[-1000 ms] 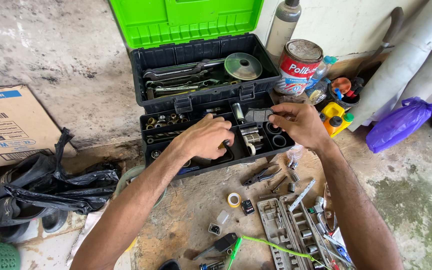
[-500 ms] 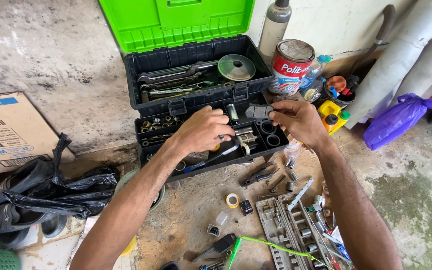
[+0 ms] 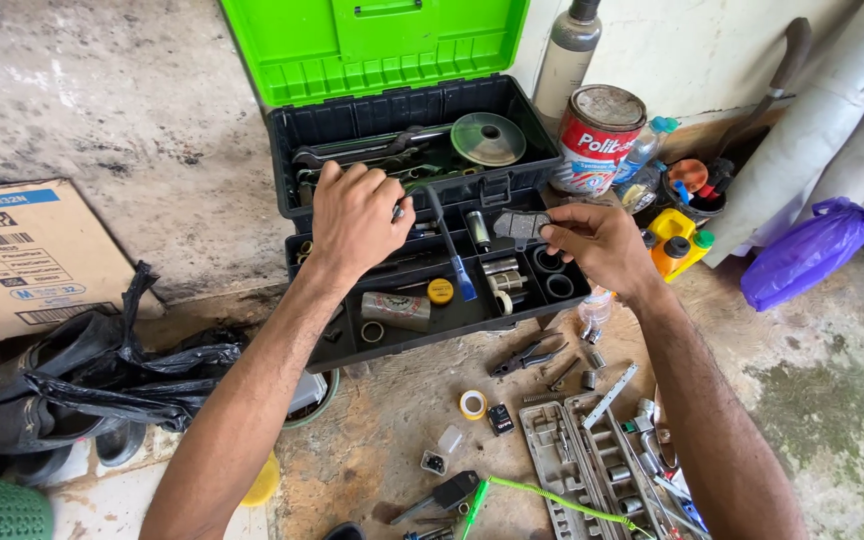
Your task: Organizing tools and manipulating a mechanical part for repair or assembly.
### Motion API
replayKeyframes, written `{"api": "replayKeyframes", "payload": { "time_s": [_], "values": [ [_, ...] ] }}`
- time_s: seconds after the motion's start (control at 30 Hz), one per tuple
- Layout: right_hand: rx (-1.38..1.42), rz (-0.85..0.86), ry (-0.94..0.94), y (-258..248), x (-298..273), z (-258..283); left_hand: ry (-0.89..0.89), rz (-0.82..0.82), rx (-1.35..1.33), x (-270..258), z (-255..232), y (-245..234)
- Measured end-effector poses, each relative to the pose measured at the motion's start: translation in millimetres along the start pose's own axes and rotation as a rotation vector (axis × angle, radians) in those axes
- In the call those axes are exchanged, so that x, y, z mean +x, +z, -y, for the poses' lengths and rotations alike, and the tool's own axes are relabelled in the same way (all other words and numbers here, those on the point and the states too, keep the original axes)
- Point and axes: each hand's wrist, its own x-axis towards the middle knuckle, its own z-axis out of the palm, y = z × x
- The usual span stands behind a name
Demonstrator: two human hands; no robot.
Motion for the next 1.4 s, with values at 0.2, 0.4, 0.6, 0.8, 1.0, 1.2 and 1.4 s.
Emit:
{"api": "replayKeyframes", "payload": {
  "time_s": [0.2,0.4,0.6,0.8,1.0,1.2,1.4],
  "values": [
    [-0.121,-0.001,-0.019,11,4,16,-0.085,0.191,0.103,-23,16,-21],
    [-0.044,0.083,-0.045,29,13,17,-0.226,0.424,0.056,-45,48,-43],
    [-0.004,0.162,-0.022,46,23,15,-0.287,0.576,0.162,-62,58,-45],
    [0.016,0.184,-0.022,57,30,15,-0.351,0.589,0.205,-66,58,-46],
    [-0.010,0.164,-0.006,58,31,18,-0.412,0.627,0.117,-67,57,-46],
    [-0.014,0.164,0.000,59,32,16,-0.459,0.770,0.069,-63,55,-50],
    [-0.036,0.152,0.014,57,30,27,-0.482,0.814,0.036,-45,49,-68]
  ]
}}
